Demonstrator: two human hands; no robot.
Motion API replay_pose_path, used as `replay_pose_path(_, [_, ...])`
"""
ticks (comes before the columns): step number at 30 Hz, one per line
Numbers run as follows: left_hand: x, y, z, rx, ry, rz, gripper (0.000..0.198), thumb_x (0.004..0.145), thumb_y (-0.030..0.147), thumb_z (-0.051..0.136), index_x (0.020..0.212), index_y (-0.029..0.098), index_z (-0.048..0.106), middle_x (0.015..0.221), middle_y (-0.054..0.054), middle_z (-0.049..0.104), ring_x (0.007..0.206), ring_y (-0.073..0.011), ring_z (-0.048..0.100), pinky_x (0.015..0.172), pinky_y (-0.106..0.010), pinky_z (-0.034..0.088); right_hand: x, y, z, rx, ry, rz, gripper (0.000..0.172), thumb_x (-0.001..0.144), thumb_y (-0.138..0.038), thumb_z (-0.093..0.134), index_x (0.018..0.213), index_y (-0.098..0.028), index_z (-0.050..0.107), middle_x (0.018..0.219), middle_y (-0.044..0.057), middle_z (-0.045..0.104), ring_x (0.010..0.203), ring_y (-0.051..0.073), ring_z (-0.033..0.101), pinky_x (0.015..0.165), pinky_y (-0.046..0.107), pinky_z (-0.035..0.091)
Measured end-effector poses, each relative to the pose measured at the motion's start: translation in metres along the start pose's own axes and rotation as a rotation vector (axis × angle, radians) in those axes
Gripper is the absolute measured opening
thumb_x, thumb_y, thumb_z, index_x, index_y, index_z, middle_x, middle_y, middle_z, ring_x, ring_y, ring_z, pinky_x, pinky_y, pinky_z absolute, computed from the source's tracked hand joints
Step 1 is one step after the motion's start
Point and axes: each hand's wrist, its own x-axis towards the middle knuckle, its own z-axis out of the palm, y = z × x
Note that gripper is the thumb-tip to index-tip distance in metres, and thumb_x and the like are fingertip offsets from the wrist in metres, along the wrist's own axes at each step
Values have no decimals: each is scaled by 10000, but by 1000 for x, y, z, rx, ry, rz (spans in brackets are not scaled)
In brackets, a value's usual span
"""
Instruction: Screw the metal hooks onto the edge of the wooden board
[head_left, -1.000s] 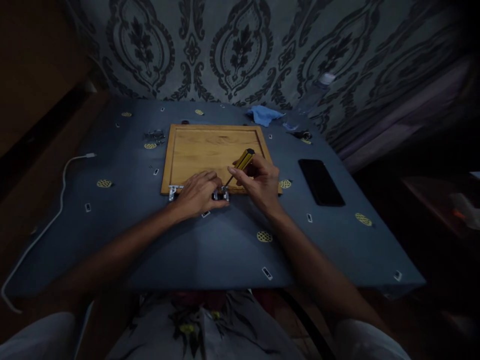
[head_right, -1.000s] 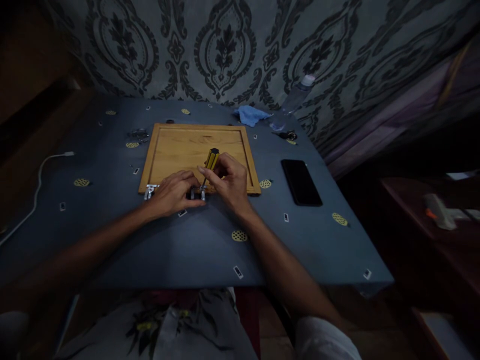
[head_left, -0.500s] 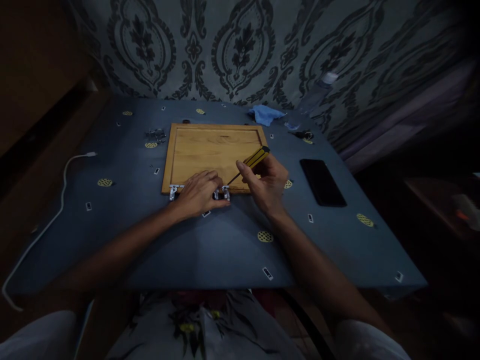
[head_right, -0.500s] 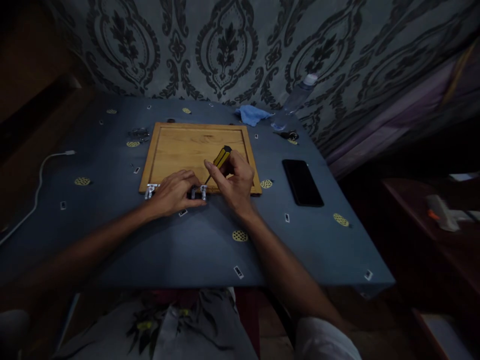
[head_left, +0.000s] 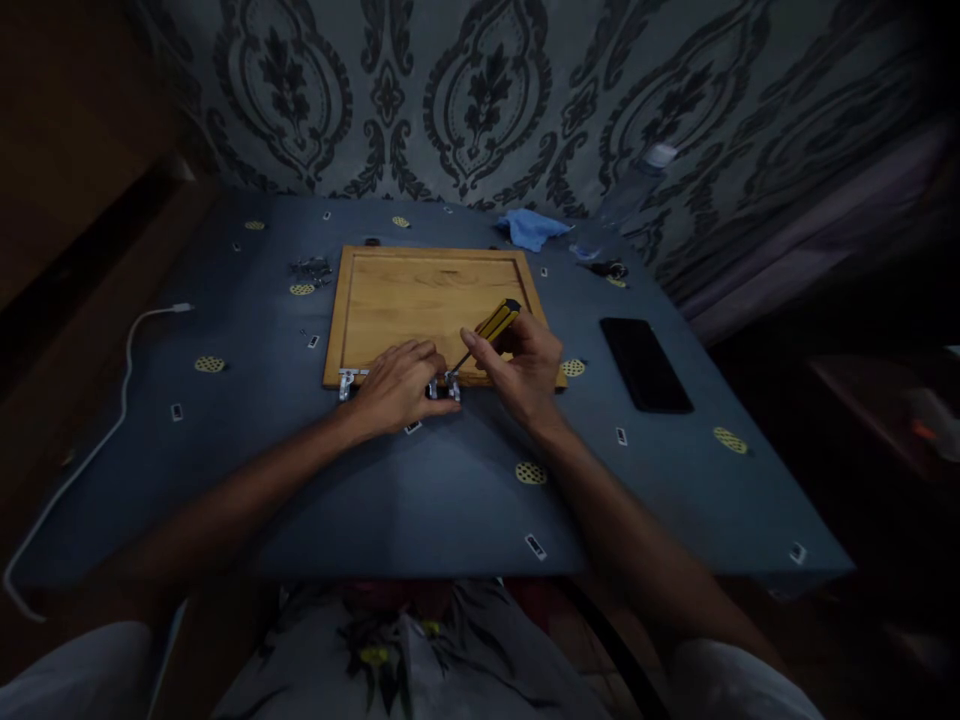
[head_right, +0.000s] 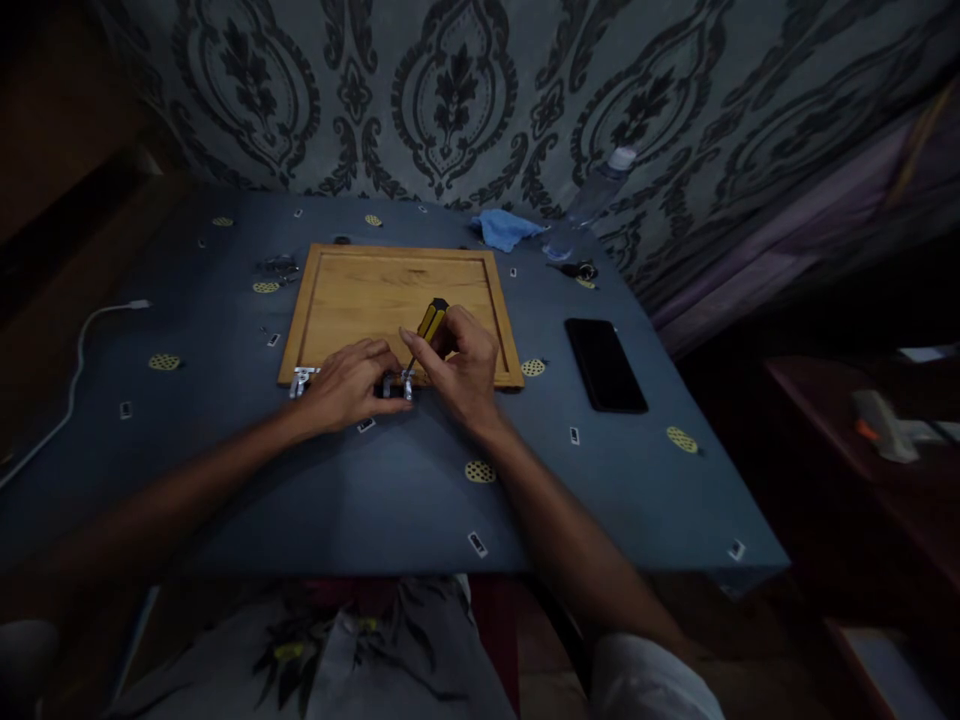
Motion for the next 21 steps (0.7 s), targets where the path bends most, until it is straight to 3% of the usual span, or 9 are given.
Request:
replay_pose_path(5, [1,0,0,-10,-11,-8,396,886,503,798,1062,177,659,1117,-80,677,1128,-306,642,951,-423,506,3,-4,-2,61,-56,18,406,832,-547,794,708,-233,569,669,-33,563,572,123,530,527,291,450])
replay_pose_path(10, [0,0,0,-18,12,5,390,883,490,806,1061,181,647,1128,-86,682,1137,-310,639,949,-427,509,8,-11,-8,205,-205,105,348,829,-544,800,918,-222,703,761,-21,669,583,116,602,553,276,506])
replay_pose_path(14, [0,-1,0,-12,6,14,398,881,491,808,1068,174,655,1113,-92,686,1124,-311,644,940,-426,510,11,-16,-13,304,-323,143,338,855,-534,778,955,-217,719,782,-15,697,565,114,644,589,283,550])
replay_pose_path(17, [0,0,-1,-10,-2,11,400,877,489,810,1069,172,658,1120,-96,683,1122,-311,643,946,-425,511,11,-16,-13,308,-312,142,354,830,-550,802,926,-220,716,774,-17,702,556,122,657,574,283,551])
replay_pose_path(21, [1,2,-3,-16,-10,-6,388,871,485,817,1051,179,661,1121,-94,678,1129,-312,642,957,-426,514,8,-12,-9,224,-201,108,381,810,-572,815,796,-227,653,667,-45,635,502,118,613,494,271,487])
